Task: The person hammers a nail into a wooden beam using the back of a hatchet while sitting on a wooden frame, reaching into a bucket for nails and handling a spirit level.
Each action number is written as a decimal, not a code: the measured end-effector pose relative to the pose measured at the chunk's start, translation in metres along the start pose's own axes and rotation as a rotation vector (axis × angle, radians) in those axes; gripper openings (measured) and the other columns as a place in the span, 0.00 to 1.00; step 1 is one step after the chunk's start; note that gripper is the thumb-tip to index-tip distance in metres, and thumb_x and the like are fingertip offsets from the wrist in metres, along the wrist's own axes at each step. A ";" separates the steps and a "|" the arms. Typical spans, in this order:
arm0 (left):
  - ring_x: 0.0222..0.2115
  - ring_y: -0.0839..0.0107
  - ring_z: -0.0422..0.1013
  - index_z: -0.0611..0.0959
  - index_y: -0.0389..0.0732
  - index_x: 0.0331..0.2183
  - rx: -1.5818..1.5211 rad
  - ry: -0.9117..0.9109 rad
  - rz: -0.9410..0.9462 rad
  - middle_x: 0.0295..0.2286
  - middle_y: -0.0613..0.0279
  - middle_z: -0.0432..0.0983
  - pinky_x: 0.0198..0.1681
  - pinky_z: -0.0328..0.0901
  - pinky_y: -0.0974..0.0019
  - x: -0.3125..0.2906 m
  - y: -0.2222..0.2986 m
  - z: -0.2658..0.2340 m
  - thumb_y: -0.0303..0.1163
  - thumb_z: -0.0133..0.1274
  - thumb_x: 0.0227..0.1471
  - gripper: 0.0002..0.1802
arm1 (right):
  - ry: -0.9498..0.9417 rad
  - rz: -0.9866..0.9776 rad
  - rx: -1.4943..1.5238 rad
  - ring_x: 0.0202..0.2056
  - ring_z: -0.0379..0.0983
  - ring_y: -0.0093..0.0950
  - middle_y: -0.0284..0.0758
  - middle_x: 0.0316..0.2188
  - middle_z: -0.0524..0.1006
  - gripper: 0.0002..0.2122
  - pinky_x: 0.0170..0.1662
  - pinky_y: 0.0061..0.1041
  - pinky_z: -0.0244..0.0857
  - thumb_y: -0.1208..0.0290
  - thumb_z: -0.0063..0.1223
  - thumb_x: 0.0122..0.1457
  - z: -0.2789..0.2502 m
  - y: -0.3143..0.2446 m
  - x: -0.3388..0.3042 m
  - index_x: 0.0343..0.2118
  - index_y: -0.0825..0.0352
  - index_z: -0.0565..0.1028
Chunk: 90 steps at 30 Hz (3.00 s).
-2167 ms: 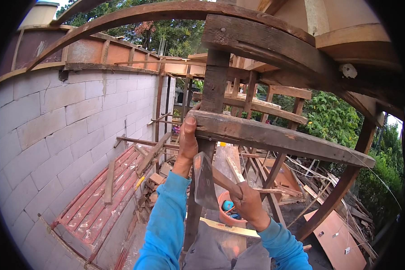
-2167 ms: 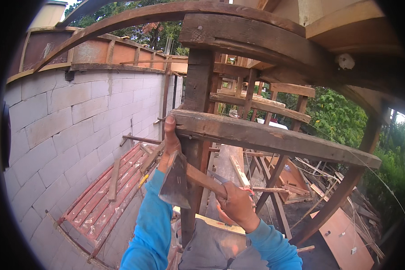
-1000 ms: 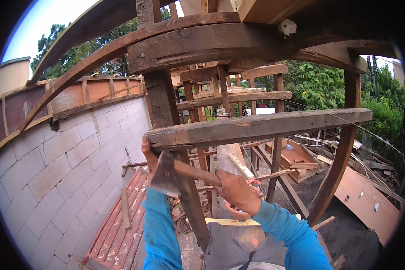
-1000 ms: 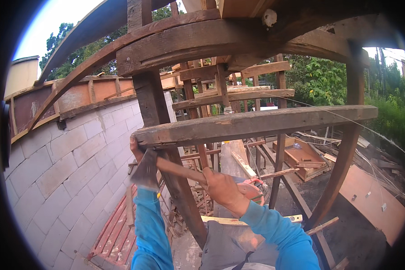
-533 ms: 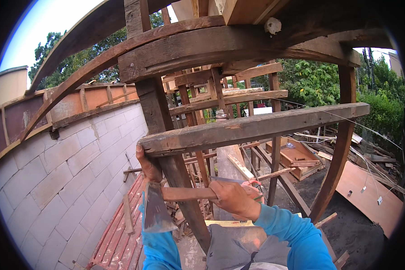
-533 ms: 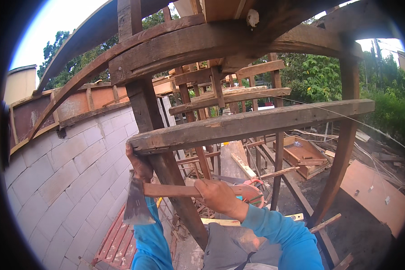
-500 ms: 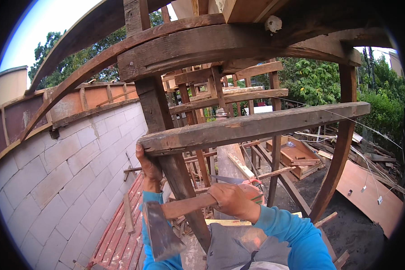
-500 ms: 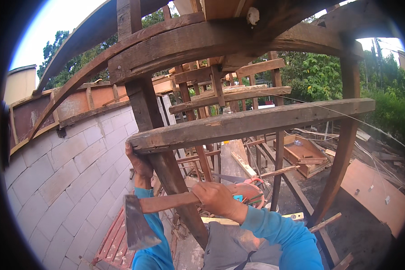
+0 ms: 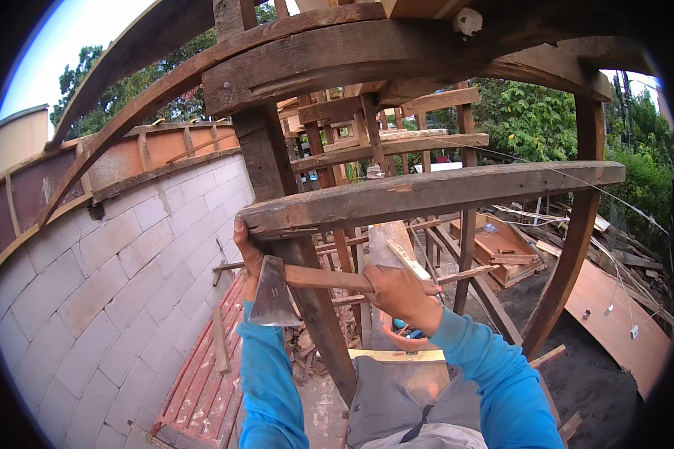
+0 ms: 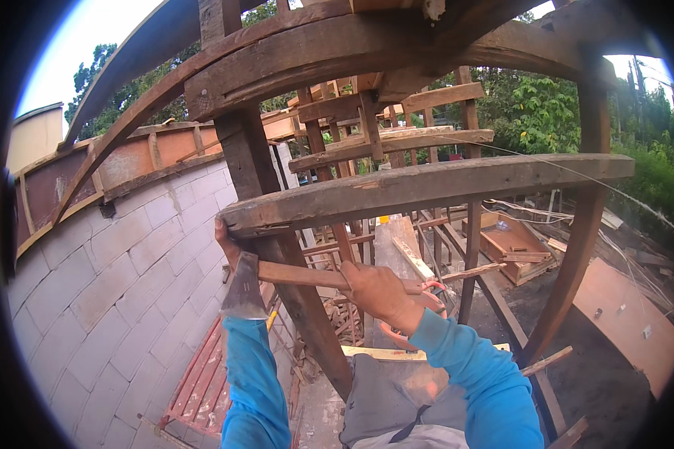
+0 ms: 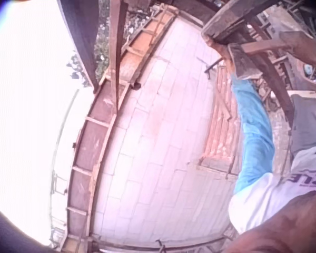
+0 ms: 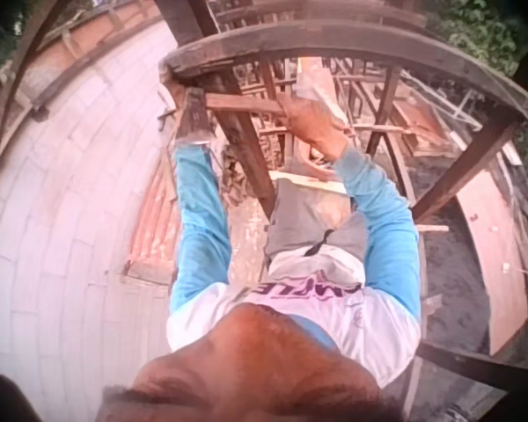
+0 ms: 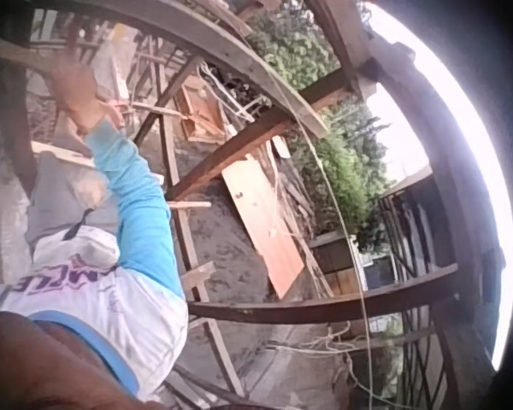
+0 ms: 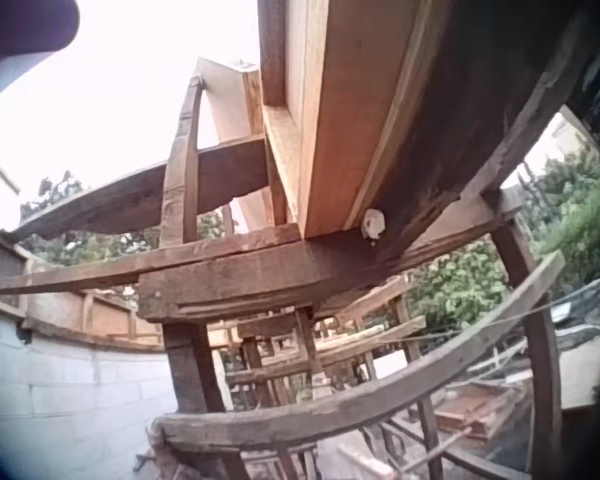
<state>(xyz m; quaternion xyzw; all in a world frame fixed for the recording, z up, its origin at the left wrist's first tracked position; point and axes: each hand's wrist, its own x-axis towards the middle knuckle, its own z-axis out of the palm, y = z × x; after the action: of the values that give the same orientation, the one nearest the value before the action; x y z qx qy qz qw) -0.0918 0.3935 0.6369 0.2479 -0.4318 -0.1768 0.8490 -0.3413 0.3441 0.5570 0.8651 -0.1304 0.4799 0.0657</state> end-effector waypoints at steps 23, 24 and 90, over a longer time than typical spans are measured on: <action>0.50 0.60 0.64 0.70 0.43 0.50 -0.014 -0.165 0.024 0.47 0.56 0.69 0.55 0.57 0.53 -0.009 0.017 0.006 0.67 0.41 0.50 0.40 | 0.144 -0.336 0.108 0.24 0.76 0.39 0.39 0.19 0.73 0.13 0.25 0.36 0.69 0.70 0.62 0.45 -0.011 -0.021 -0.007 0.27 0.65 0.67; 0.51 0.60 0.64 0.70 0.43 0.51 -0.009 -0.182 -0.004 0.48 0.56 0.69 0.56 0.57 0.53 -0.007 0.020 0.008 0.67 0.41 0.50 0.40 | 0.112 -0.267 0.095 0.24 0.75 0.39 0.39 0.19 0.73 0.12 0.25 0.36 0.69 0.71 0.62 0.45 -0.012 -0.023 -0.011 0.27 0.65 0.67; 0.49 0.64 0.62 0.72 0.41 0.36 0.113 -0.142 0.573 0.39 0.57 0.69 0.57 0.54 0.59 -0.009 0.038 0.023 0.37 0.40 0.55 0.12 | -0.577 1.144 0.461 0.25 0.73 0.39 0.46 0.20 0.75 0.20 0.31 0.37 0.64 0.55 0.55 0.56 0.083 0.065 -0.340 0.28 0.73 0.75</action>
<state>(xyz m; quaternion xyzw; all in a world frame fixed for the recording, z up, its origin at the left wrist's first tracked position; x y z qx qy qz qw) -0.1125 0.4230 0.6651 0.1500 -0.5514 0.0773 0.8170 -0.4643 0.3168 0.2244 0.7452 -0.4740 0.2049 -0.4218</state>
